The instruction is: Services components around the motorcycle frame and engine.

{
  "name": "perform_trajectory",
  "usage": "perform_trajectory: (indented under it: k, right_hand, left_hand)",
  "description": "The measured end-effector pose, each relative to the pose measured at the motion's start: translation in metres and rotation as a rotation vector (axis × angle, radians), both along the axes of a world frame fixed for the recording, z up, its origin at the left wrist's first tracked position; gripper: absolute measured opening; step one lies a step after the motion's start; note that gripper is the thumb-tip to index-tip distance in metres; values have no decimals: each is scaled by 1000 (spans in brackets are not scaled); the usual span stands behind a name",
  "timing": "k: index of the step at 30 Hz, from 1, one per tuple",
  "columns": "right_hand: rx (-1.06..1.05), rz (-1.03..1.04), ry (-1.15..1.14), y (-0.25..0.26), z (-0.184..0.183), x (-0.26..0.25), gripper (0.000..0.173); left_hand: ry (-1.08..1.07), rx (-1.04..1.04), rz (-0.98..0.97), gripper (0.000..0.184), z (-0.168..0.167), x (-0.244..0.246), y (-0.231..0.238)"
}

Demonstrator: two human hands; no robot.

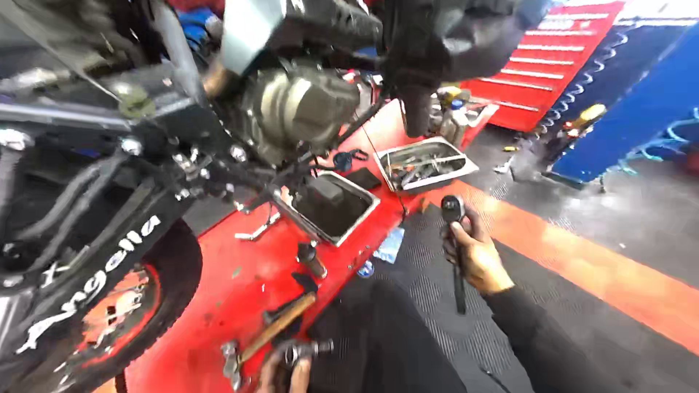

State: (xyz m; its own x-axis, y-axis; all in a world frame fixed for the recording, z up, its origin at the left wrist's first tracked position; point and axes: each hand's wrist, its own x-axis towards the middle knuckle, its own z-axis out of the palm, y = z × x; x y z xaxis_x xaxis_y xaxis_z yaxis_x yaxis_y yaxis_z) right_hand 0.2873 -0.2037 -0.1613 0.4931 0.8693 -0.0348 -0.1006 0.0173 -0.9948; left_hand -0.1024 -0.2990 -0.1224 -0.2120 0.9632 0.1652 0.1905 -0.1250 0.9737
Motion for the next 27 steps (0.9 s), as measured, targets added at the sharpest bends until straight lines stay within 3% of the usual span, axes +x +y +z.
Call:
perform_trajectory:
  k: [3,7,10,14,18,27]
  right_hand:
    - [-13,112,-17,-51,-5,-68,52]
    - [-101,340,-56,-113,30,-154,41]
    - [-77,420,-11,-134,58,-186,35]
    - [-80,519,176,-144,81,-199,36]
    - [-146,657,342,-150,90,-196,36]
    - [-241,911,462,-153,85,-185,39]
  left_hand:
    - [-18,238,-115,29,12,10,2]
    - [-48,460,-176,30,26,27,-2]
    - [-64,537,-202,31,27,31,-13]
    - [-42,658,-214,28,27,28,-21]
    - [113,736,-246,25,35,13,-14]
    - [583,672,-749,24,77,-25,5]
